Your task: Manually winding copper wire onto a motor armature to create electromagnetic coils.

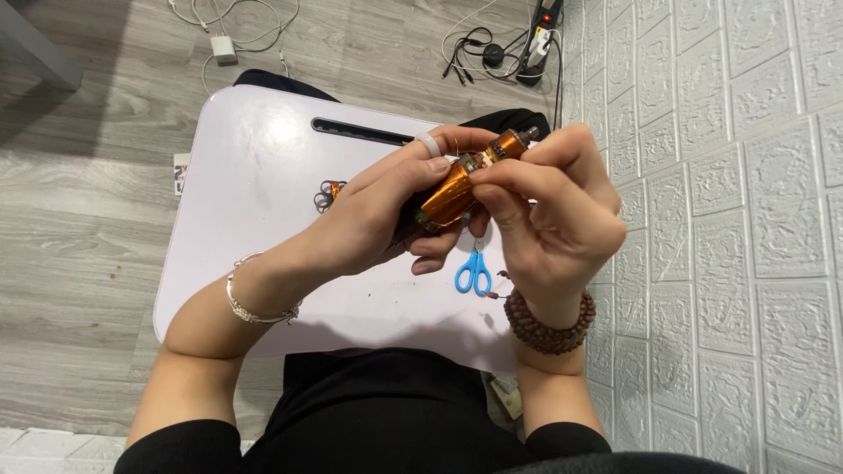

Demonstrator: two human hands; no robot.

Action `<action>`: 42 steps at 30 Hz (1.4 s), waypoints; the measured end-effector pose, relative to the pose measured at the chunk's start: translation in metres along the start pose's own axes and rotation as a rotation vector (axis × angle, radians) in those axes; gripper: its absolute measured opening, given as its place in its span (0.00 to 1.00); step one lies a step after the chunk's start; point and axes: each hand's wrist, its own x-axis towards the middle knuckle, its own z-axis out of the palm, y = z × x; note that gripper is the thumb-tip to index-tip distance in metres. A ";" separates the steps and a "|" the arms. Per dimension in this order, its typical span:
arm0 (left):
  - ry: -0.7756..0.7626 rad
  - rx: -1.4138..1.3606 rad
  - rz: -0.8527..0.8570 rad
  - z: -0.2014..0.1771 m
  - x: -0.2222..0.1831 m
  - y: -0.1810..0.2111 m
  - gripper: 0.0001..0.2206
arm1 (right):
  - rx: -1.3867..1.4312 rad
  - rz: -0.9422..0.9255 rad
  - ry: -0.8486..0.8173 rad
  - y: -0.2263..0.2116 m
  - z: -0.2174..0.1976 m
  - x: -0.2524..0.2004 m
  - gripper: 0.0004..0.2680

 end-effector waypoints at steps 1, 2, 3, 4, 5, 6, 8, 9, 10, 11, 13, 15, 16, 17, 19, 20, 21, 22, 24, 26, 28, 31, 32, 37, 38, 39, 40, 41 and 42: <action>-0.008 -0.035 0.010 -0.001 0.000 -0.001 0.19 | 0.055 0.053 -0.007 -0.003 -0.001 0.000 0.05; -0.007 -0.035 0.010 -0.001 0.000 -0.001 0.19 | 0.055 0.053 -0.008 0.000 -0.002 -0.001 0.05; -0.016 -0.022 0.020 -0.001 0.000 -0.001 0.20 | 0.031 0.052 0.003 0.002 -0.004 -0.002 0.06; -0.023 -0.009 0.031 -0.001 0.000 -0.001 0.20 | 0.008 0.052 0.012 0.004 -0.005 -0.003 0.08; -0.022 -0.010 0.031 0.000 -0.001 0.001 0.20 | 0.008 0.052 0.011 0.005 -0.005 -0.003 0.08; -0.012 0.016 0.009 0.002 -0.001 0.002 0.20 | -0.011 0.033 0.023 0.005 -0.004 -0.003 0.08; -0.001 0.043 -0.011 0.002 -0.002 0.003 0.21 | -0.029 0.014 0.034 0.009 -0.004 -0.004 0.09; -0.016 0.032 -0.007 0.001 -0.002 0.002 0.21 | -0.006 0.000 0.062 0.013 -0.005 -0.005 0.08; -0.032 0.022 -0.001 0.000 -0.001 0.001 0.20 | 0.018 -0.015 0.090 0.016 -0.006 -0.006 0.08; -0.033 0.023 0.001 0.001 -0.002 0.003 0.20 | 0.018 -0.017 0.089 0.016 -0.007 -0.006 0.08; -0.071 0.045 0.006 0.002 -0.004 0.006 0.20 | 0.131 -0.030 0.116 0.017 -0.009 -0.006 0.11; -0.077 0.057 0.021 0.002 -0.005 0.005 0.21 | 0.137 -0.041 0.116 0.015 -0.014 -0.007 0.07; -0.082 0.066 0.032 0.002 -0.006 0.005 0.21 | 0.142 -0.048 0.116 0.013 -0.016 -0.007 0.04; -0.084 0.069 0.036 0.003 -0.006 0.006 0.21 | 0.142 -0.052 0.115 0.009 -0.016 -0.006 0.04; -0.077 0.156 0.101 0.008 -0.008 0.008 0.20 | 0.043 0.045 0.108 -0.001 -0.017 -0.006 0.01; -0.079 0.159 0.105 0.009 -0.010 0.008 0.20 | 0.043 0.040 0.108 -0.004 -0.016 -0.006 0.01; -0.032 0.211 0.136 0.011 -0.011 0.008 0.21 | 0.042 0.058 0.048 -0.007 -0.015 -0.006 0.02; 0.016 0.261 0.167 0.013 -0.012 0.008 0.22 | 0.040 0.077 -0.012 -0.010 -0.015 -0.006 0.03; 0.038 0.347 0.248 0.017 -0.015 0.006 0.22 | 0.014 0.100 -0.035 -0.020 -0.009 -0.007 0.03; 0.061 0.431 0.328 0.017 -0.016 0.001 0.22 | -0.013 0.124 -0.056 -0.025 -0.003 -0.008 0.03; 0.048 0.410 0.424 0.015 -0.015 -0.006 0.25 | -0.029 0.136 -0.031 -0.026 0.002 -0.009 0.03; 0.031 0.513 0.526 0.010 -0.015 -0.011 0.26 | 0.005 0.129 0.006 -0.020 0.006 -0.013 0.03; 0.030 0.514 0.527 0.009 -0.017 -0.011 0.26 | 0.004 0.126 0.006 -0.020 0.007 -0.014 0.03; 0.022 0.707 0.621 0.003 -0.015 -0.016 0.22 | 0.012 0.257 0.058 -0.020 0.008 -0.020 0.04; 0.019 0.707 0.621 0.002 -0.015 -0.017 0.22 | 0.011 0.257 0.061 -0.018 0.009 -0.021 0.04; 0.010 0.769 0.674 0.001 -0.015 -0.018 0.22 | 0.036 0.243 0.061 -0.016 0.010 -0.022 0.05; 0.000 0.830 0.727 0.000 -0.014 -0.019 0.21 | 0.062 0.230 0.060 -0.014 0.010 -0.023 0.06; -0.003 0.830 0.727 0.000 -0.014 -0.020 0.21 | 0.061 0.230 0.063 -0.011 0.011 -0.026 0.06; -0.011 0.826 0.722 -0.001 -0.014 -0.022 0.21 | 0.031 0.226 0.078 -0.007 0.012 -0.029 0.08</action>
